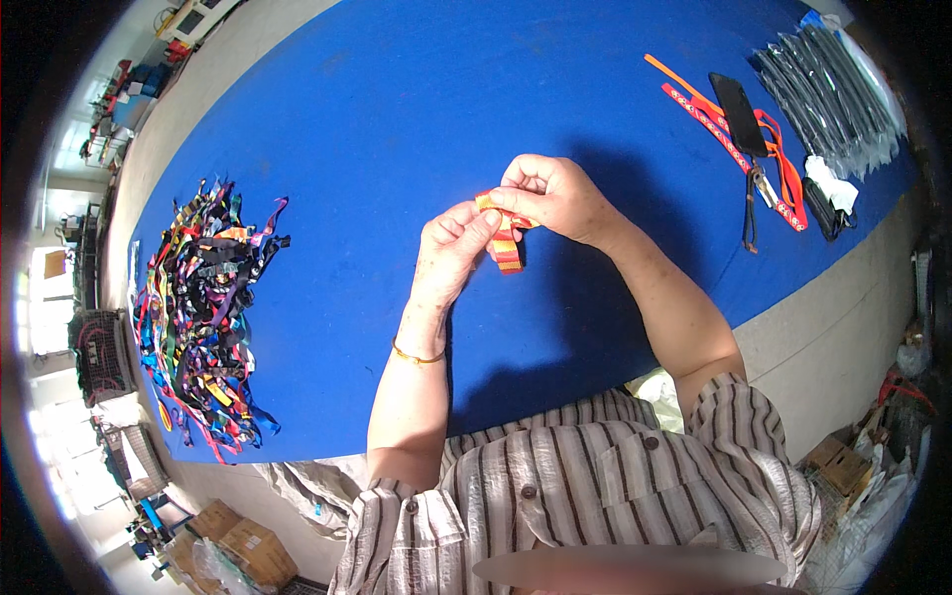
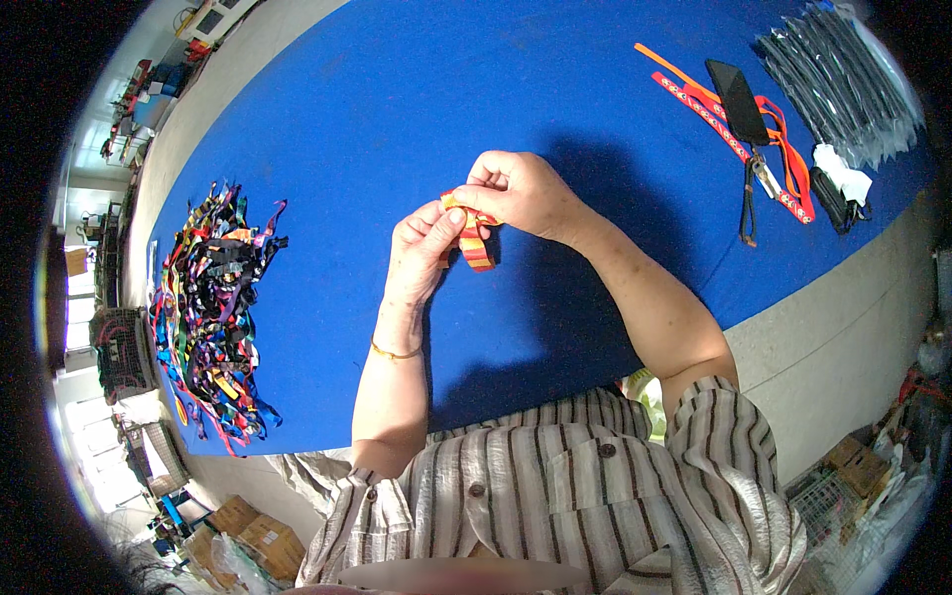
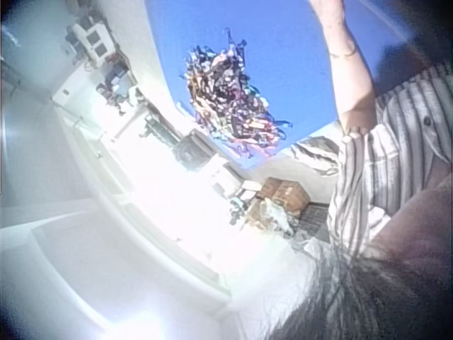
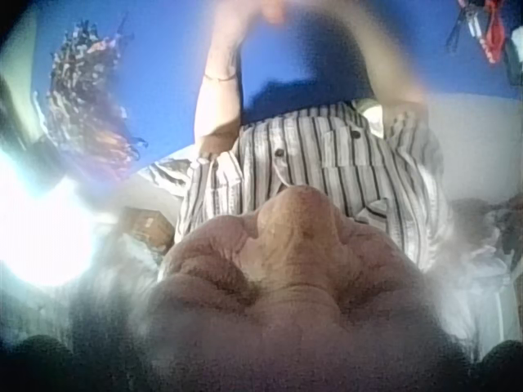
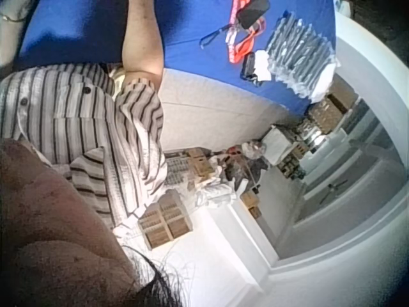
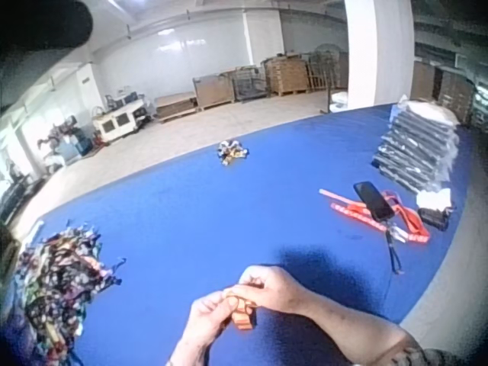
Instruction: Manually tying fabric ribbons into decorative bows at a factory workstation.
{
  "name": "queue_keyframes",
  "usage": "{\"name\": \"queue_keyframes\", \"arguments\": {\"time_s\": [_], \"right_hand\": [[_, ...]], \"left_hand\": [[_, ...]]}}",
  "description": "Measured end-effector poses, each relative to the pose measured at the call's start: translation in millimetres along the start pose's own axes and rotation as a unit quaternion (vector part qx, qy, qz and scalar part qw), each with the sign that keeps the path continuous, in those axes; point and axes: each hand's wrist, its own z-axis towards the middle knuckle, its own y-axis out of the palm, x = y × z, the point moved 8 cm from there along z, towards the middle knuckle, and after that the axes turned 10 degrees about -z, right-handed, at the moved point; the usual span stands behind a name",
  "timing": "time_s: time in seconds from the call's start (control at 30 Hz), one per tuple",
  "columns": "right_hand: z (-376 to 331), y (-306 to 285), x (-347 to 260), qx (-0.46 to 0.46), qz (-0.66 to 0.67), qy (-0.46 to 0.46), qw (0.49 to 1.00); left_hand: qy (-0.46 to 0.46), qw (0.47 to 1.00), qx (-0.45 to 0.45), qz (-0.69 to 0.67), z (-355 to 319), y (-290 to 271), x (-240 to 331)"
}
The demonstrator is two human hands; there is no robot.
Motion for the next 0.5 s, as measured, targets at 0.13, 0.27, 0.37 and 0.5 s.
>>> {"name": "queue_keyframes", "arguments": {"time_s": [0.13, 0.27, 0.37, 0.5], "right_hand": [[0, 3, 1, -0.034, -0.003, -0.001, 0.999], [0, 5, -1, -0.033, 0.006, 0.011, 0.999], [-1, 3, 2, -0.015, 0.005, 0.009, 1.000], [1, 1, 2, -0.006, 0.009, -0.008, 1.000]], "left_hand": [[0.003, 0.999, -0.001, 0.035, 0, -2, 0], [0.002, 0.999, 0.007, 0.044, -1, 0, 0], [-0.004, 0.996, 0.005, 0.093, -2, 8, 8], [-0.001, 0.995, 0.010, 0.095, -2, 6, 5]]}}
